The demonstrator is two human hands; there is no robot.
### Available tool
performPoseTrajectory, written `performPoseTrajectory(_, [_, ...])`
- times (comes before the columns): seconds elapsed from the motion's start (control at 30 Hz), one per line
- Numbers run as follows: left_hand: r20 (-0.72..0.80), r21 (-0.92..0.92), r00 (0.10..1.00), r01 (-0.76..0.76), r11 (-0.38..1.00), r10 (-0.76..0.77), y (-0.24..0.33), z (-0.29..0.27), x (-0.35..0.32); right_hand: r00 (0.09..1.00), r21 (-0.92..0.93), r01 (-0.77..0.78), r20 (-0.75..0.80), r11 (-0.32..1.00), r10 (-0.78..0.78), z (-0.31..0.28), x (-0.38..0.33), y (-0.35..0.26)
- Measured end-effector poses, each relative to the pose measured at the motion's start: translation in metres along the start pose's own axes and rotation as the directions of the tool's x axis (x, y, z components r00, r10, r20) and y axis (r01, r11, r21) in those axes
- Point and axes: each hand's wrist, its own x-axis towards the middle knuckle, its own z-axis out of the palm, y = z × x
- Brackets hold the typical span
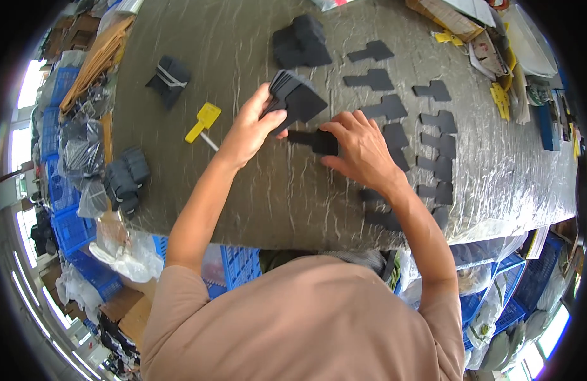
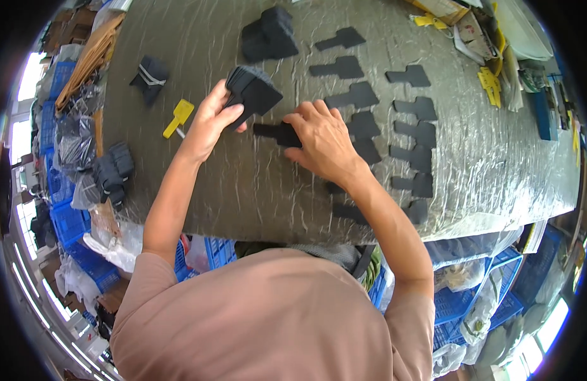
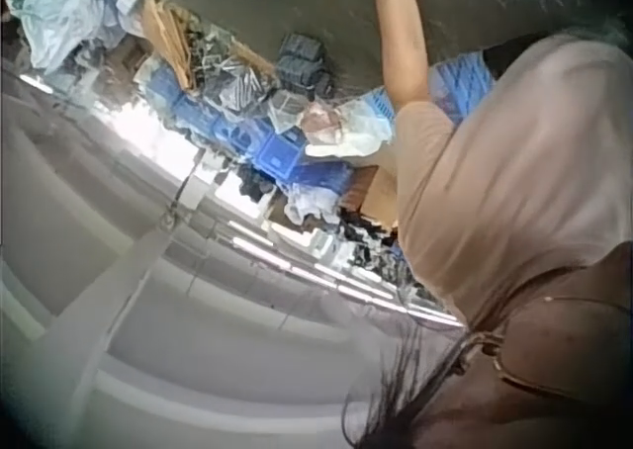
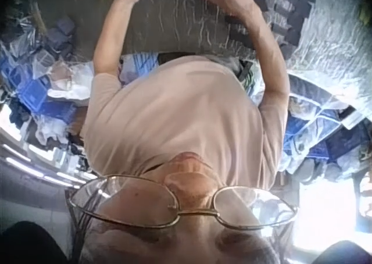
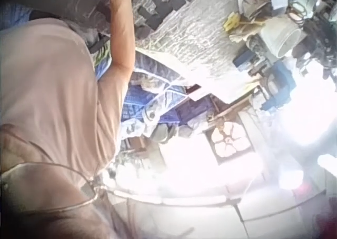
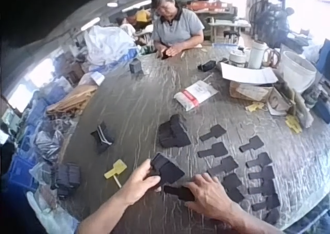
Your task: The recorder uses a yellow spreading tool to apply a substance to black shoe upper components and then organizes them into bundles.
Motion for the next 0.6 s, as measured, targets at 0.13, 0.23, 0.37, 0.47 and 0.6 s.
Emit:
performPoseTrajectory(0.13, [-0.066,0.016,0.997,-0.042,0.999,0.043,-0.035,-0.012,-0.065,0.996,-0.04,0.038,0.083,0.998,-0.035,0.008,-0.024,-0.016])
performPoseTrajectory(0.23, [-0.047,0.047,0.999,0.006,0.999,-0.003,-0.05,-0.007,-0.1,0.97,0.025,0.122,0.209,0.992,-0.124,0.006,-0.064,-0.037])
performPoseTrajectory(0.37, [-0.013,0.296,0.995,-0.091,0.951,0.099,-0.071,0.019,-0.109,0.983,0.025,0.059,0.172,0.998,-0.062,0.003,-0.106,-0.055])
performPoseTrajectory(0.47, [0.014,0.362,0.991,-0.128,0.923,0.132,-0.058,0.045,-0.104,0.998,0.025,-0.051,0.022,0.998,0.05,-0.013,-0.122,-0.056])
performPoseTrajectory(0.6, [0.149,0.45,0.98,-0.186,0.873,0.132,-0.057,0.066,-0.095,0.967,-0.026,-0.236,-0.102,0.972,0.232,-0.023,-0.137,-0.052])
